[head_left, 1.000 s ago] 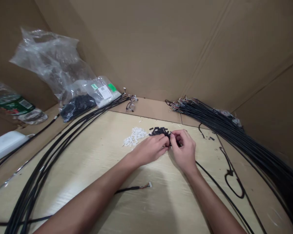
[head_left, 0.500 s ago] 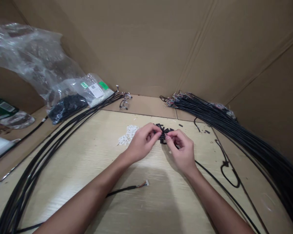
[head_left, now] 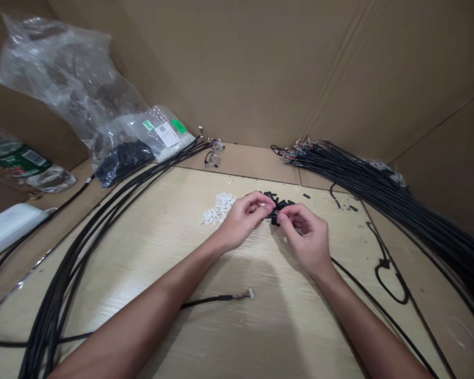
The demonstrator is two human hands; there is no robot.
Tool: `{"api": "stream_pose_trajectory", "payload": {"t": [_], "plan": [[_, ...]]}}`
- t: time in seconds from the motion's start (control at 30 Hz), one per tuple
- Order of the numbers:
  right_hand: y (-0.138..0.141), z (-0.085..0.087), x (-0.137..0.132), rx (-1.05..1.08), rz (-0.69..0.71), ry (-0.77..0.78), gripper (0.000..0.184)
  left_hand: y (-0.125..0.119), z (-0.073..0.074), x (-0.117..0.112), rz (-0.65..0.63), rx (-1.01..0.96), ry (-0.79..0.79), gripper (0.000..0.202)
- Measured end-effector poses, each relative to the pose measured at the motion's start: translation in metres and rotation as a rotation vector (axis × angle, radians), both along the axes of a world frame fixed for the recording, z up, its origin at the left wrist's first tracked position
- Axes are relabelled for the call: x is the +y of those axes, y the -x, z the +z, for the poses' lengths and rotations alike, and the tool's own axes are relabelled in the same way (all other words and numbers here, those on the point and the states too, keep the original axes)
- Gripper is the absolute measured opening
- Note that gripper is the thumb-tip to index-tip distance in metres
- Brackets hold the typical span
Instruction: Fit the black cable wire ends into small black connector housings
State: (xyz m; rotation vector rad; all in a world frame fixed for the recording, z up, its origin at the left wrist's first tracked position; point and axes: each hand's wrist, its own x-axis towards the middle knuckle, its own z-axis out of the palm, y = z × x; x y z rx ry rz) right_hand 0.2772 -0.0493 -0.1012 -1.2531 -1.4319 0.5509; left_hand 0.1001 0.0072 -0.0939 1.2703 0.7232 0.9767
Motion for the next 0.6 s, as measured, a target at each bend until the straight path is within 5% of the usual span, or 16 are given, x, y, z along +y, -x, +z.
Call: {"api": "stream_pose_trajectory", "payload": {"t": [0.2, 0.6], "plan": [[0.0001, -0.0028, 0.0007, 0.09, 0.002, 0.029, 0.015, -0.0015, -0.0008, -0.0062, 0.04, 0.111, -0.139, 0.029], [0.0023, -0.0054, 0.0019, 0.134, -0.029, 0.019, 0.016, -0.0017, -0.0063, -0.0024, 0.073, 0.144, -0.129, 0.033]]}}
